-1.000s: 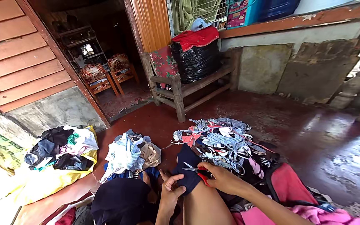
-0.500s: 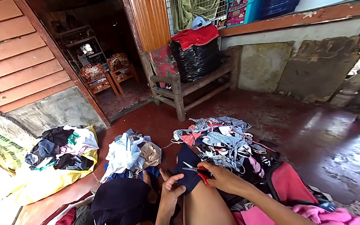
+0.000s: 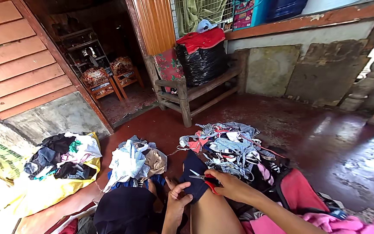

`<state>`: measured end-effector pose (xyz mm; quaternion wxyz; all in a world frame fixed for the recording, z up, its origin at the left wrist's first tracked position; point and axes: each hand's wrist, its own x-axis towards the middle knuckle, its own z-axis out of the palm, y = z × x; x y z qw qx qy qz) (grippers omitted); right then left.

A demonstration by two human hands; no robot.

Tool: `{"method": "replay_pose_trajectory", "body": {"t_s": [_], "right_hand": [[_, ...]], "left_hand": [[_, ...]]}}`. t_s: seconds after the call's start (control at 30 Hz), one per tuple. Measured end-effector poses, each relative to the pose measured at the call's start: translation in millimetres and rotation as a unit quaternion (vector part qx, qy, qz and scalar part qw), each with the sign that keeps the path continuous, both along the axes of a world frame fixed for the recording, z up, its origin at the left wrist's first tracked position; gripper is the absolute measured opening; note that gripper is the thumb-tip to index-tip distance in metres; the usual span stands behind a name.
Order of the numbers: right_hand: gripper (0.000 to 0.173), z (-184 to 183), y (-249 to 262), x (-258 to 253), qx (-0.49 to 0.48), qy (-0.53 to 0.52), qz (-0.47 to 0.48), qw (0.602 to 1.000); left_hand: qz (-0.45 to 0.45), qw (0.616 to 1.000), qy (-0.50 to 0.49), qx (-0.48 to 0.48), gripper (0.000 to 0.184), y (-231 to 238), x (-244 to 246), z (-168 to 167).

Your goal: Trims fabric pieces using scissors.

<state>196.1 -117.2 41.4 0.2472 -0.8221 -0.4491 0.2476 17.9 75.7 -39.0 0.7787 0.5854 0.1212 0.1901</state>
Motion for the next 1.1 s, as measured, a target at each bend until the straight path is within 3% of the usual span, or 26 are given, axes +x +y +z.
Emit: {"method": "replay_pose_trajectory", "body": {"t_s": [1.1], "right_hand": [[0.057,3.2,-0.1,-1.4,-0.007,0.002,-0.005,1.0]], "left_hand": [[0.001,1.0,0.003,-0.011,0.041,-1.2,-0.1,0.7]]}}
